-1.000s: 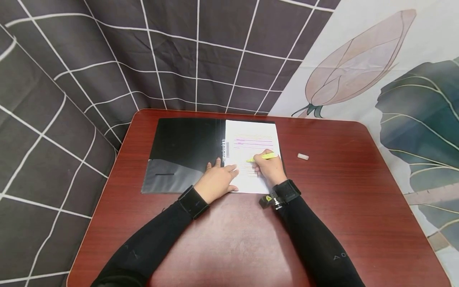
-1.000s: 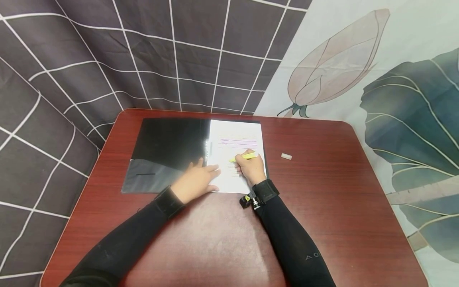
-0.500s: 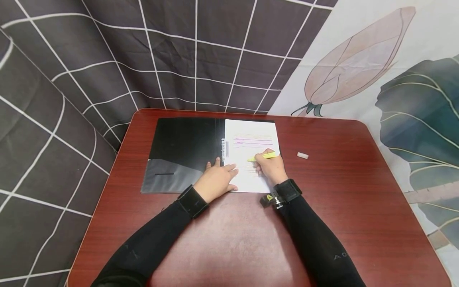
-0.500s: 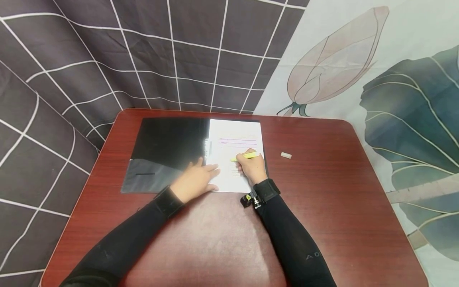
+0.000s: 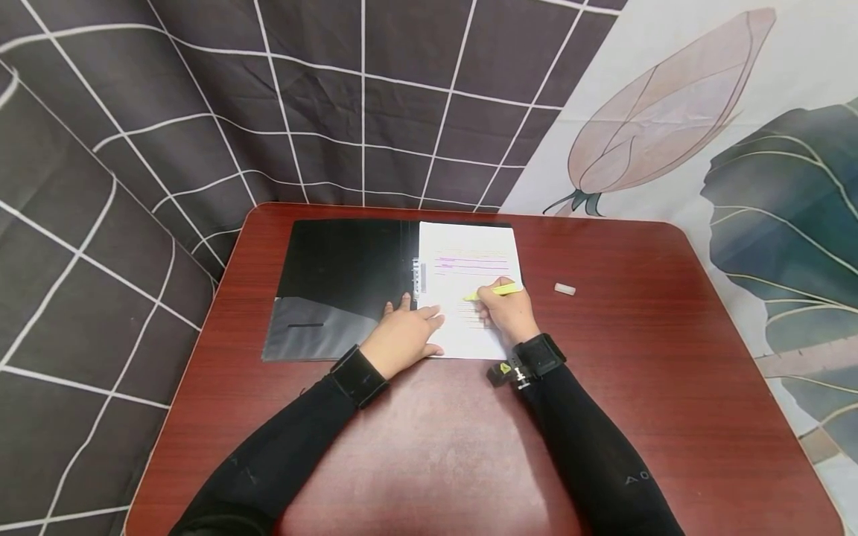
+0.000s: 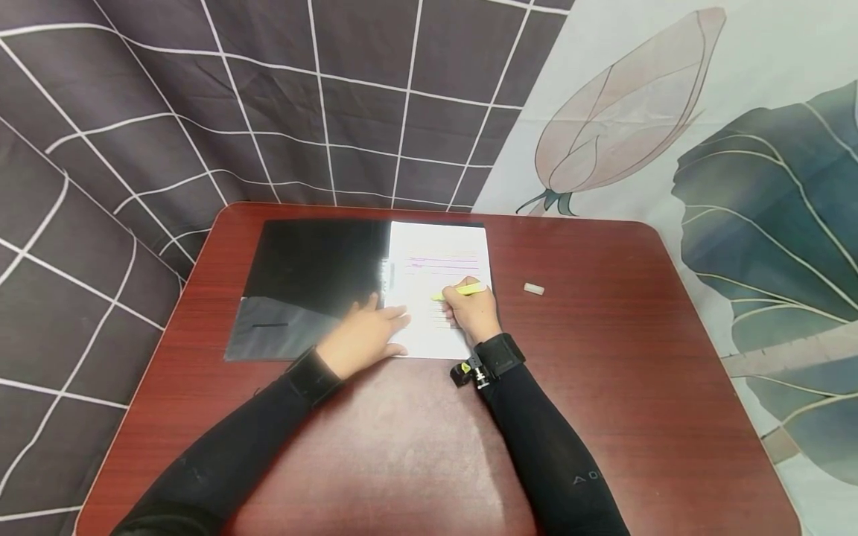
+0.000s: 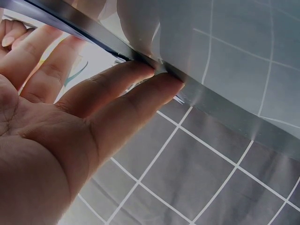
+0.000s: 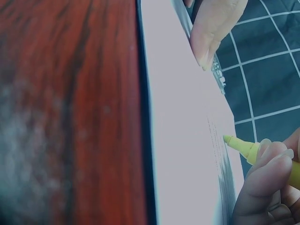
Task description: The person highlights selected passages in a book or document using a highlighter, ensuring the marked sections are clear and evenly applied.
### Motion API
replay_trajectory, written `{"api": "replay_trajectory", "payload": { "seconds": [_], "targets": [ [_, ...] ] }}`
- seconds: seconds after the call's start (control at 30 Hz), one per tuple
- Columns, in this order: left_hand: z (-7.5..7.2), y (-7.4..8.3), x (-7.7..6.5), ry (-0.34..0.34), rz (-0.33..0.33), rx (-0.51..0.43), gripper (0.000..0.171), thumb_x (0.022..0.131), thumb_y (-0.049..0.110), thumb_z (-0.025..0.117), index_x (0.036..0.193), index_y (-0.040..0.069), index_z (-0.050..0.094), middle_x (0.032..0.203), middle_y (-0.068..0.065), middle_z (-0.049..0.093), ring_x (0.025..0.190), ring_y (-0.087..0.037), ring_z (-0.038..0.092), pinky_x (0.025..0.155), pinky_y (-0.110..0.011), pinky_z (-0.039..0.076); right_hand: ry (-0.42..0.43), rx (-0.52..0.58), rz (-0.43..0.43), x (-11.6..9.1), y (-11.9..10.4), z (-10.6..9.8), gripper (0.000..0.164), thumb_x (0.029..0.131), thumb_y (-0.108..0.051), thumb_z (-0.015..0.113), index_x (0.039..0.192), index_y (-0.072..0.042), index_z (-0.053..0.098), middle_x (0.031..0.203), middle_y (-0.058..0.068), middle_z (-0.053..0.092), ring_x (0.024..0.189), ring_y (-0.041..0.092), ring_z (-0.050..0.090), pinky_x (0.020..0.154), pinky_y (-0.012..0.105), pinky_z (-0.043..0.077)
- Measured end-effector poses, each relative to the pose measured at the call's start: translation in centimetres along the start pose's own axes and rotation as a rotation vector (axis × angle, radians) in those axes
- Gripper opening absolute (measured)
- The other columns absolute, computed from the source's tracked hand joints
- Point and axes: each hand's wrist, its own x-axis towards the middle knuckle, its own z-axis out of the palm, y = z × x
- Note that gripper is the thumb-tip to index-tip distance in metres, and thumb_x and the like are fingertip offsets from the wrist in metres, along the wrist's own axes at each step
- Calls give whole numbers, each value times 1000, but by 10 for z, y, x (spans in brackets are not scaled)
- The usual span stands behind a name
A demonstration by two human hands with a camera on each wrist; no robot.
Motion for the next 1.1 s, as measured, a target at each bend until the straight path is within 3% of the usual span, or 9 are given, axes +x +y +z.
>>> {"api": "replay_trajectory", "payload": {
  "seconds": [0.7,1.1],
  "targets": [
    [8,-4,2,34,8,23,71,99,61,84,158,25,70,171,3,62,152,-65,54,112,-84,52,17,-29,3,-1,0,-7,14,102,-7,64,89,-10,59,68,-5,67,55,4,60,49,17,48],
    [2,-1,0,23,7,-8,69,100,56,85,158,22,69,170,-3,63,152,-67,53,113,-87,49,24,-42,-7,0,3,-12,16,102,-8,64,87,-10,58,66,-6,67,54,4,60,50,16,46]
  ]
}}
